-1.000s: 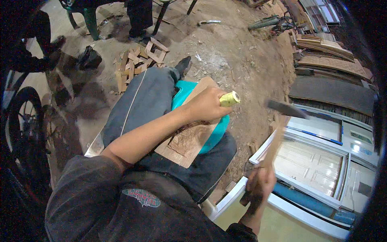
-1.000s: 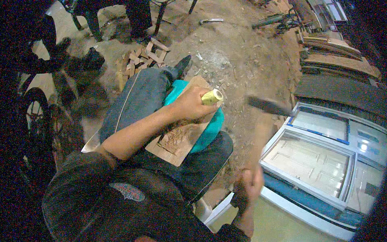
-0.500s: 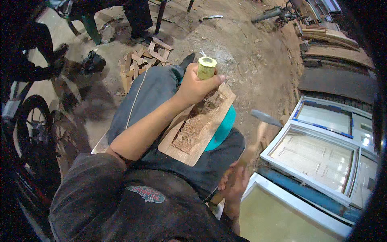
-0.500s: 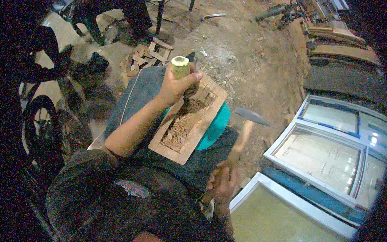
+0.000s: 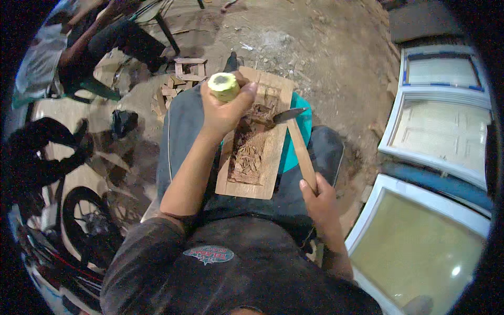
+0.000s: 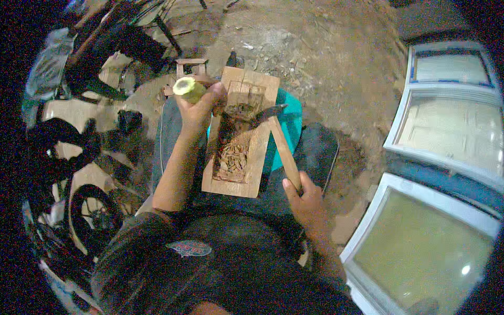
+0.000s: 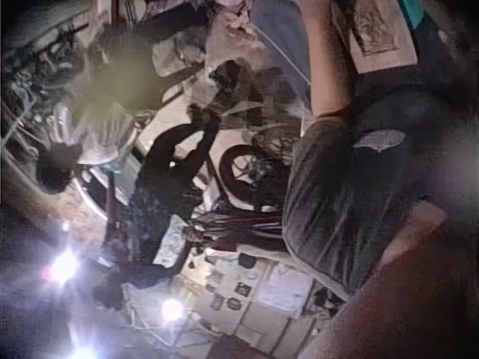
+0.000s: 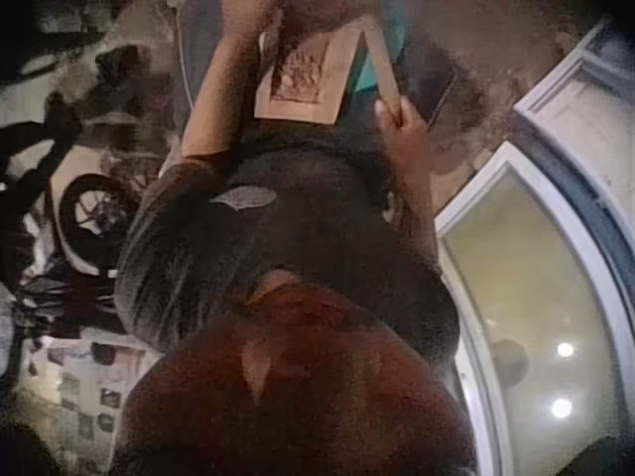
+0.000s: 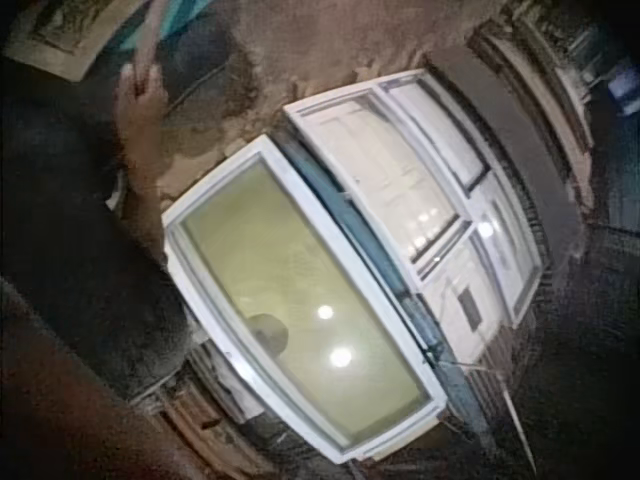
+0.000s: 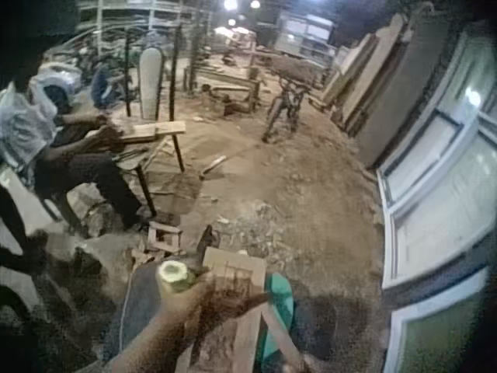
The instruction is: The person carves a design into a piece of wood using a chisel and a hammer while holding the wood on their lap.
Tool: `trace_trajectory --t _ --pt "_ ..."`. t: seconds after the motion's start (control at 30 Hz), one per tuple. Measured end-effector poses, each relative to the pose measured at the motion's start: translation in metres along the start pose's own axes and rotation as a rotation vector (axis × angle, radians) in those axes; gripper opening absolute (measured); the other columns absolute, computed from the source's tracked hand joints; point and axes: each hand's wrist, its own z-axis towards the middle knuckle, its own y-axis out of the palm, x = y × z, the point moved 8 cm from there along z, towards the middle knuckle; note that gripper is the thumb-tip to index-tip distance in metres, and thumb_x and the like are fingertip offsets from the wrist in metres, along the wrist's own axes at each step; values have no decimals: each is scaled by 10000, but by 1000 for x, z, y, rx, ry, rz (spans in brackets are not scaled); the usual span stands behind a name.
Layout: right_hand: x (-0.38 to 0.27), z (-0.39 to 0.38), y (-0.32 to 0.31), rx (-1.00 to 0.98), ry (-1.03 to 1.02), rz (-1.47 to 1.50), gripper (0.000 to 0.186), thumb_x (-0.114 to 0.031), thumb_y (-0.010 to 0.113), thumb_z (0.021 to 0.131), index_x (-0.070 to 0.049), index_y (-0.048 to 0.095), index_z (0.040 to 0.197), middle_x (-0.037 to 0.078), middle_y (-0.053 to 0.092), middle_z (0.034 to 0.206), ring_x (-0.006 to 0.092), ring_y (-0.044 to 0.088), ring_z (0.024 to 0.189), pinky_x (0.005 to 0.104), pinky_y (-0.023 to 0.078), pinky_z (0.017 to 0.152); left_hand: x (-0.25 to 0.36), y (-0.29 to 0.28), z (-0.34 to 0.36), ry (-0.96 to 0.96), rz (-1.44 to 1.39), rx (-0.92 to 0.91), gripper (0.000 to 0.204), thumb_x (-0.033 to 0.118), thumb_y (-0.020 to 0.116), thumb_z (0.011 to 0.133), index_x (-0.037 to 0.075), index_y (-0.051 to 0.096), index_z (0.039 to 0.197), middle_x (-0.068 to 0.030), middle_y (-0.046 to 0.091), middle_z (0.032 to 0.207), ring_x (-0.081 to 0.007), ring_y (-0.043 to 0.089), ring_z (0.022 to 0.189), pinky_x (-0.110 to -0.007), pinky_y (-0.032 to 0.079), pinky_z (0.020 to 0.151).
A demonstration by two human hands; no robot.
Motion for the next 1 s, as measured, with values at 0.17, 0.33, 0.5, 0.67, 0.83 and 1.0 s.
trace_trajectory --t 0.17,0.33,0.5,0.67,0.83,1.0 --pt "-31 0 -15 -21 -2 27 262 -282 592 905 -26 542 877 111 491 630 214 494 619 363 398 571 -4 -2 -1 30 -25 -39 103 0 665 812 -11 603 731 -17 550 595 -73 485 486 -222 375 445" --pt "-23 1 -14 -55 13 68 289 -300 597 901 -19 540 870 119 492 618 212 491 592 365 392 558 -5 0 -3 63 -29 -85 136 3 666 809 3 590 696 4 531 588 -66 470 500 -227 368 456" --pt "-27 1 -15 -15 -25 97 270 -275 606 895 -11 546 889 78 469 620 138 448 599 332 377 565 -7 -1 -1 90 76 -121 149 15 681 786 -3 592 667 7 531 585 -63 457 525 -233 355 485" --pt "-24 4 -15 -41 -24 67 301 -301 603 899 -6 543 878 156 521 641 281 544 618 398 415 582 -4 7 -3 66 135 -144 160 22 679 778 -6 592 648 5 531 581 -65 450 522 -236 351 487" --pt "-18 6 -12 -51 -54 64 325 -326 601 900 -4 556 902 189 551 631 351 591 599 424 438 580 0 8 -3 67 165 -159 175 16 682 767 -1 582 624 2 524 554 -67 446 503 -230 351 480" --pt "-22 2 -13 -62 5 134 268 -247 592 908 0 516 836 41 421 614 101 396 611 318 351 547 7 16 -7 190 254 -166 181 3 680 745 1 568 603 -5 525 540 -67 443 487 -230 362 473"
